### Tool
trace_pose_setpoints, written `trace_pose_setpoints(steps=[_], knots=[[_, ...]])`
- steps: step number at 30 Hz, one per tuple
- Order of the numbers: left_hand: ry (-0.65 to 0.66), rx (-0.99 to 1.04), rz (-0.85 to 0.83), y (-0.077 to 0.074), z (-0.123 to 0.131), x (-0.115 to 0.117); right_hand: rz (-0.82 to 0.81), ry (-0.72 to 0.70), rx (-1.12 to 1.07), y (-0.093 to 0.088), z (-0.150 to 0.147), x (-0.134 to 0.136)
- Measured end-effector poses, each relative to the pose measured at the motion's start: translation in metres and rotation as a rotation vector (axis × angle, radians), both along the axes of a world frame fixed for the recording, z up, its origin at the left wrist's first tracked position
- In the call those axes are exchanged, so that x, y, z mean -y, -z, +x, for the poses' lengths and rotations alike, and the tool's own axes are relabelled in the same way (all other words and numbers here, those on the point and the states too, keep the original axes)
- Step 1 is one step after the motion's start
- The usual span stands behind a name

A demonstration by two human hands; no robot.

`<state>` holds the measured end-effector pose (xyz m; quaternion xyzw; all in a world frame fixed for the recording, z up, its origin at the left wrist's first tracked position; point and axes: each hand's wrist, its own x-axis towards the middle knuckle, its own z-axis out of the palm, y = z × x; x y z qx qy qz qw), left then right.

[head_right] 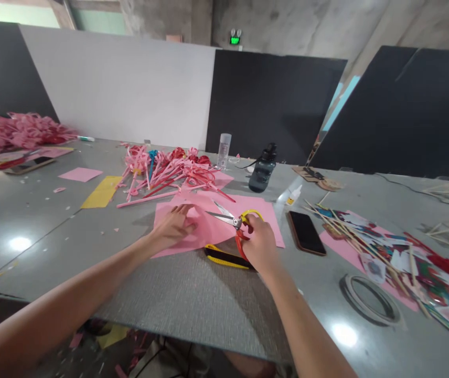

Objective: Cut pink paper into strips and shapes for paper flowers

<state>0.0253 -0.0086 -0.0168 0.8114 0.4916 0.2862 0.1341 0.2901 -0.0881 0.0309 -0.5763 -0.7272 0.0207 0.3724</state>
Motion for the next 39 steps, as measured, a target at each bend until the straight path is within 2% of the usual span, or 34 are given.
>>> trace_pose_setpoints(steps=[2,5,7,10,12,15,18,21,24,29,34,39], knots=[[-0.030,0.105,-0.027,0.003,0.002,-0.004,0.050,0.024,-0.010,-0.002,0.000,0.001],[-0.051,0.429,-0.090,0.002,0.000,-0.008,0.122,0.055,-0.018,-0.005,0.002,0.001],[-0.066,0.600,-0.032,-0.004,-0.005,-0.009,0.159,0.057,-0.020,-0.006,0.004,-0.001],[-0.035,0.582,0.217,-0.017,-0.014,-0.009,0.187,0.035,-0.014,-0.005,0.006,-0.003],[0.035,0.549,0.266,-0.025,-0.018,-0.008,0.201,0.021,-0.007,-0.003,0.007,-0.004],[0.142,0.611,0.063,-0.030,-0.020,-0.005,0.229,0.019,-0.011,0.002,0.007,-0.007],[0.109,0.669,-0.159,-0.025,-0.018,-0.003,0.212,0.026,-0.013,0.005,0.008,-0.008],[0.003,0.698,-0.202,-0.014,-0.017,-0.007,0.151,0.049,-0.005,0.004,0.011,-0.008],[-0.048,0.752,-0.201,-0.005,-0.016,-0.017,0.070,0.092,-0.012,0.000,0.018,-0.007],[-0.120,0.862,-0.173,0.003,-0.022,-0.031,-0.183,0.093,-0.023,-0.009,0.038,-0.008],[-0.203,0.870,-0.085,0.003,-0.027,-0.032,-0.449,-0.045,0.006,-0.016,0.057,-0.007],[-0.266,0.795,0.005,-0.007,-0.029,-0.024,-0.556,-0.110,0.026,-0.023,0.057,-0.002]])
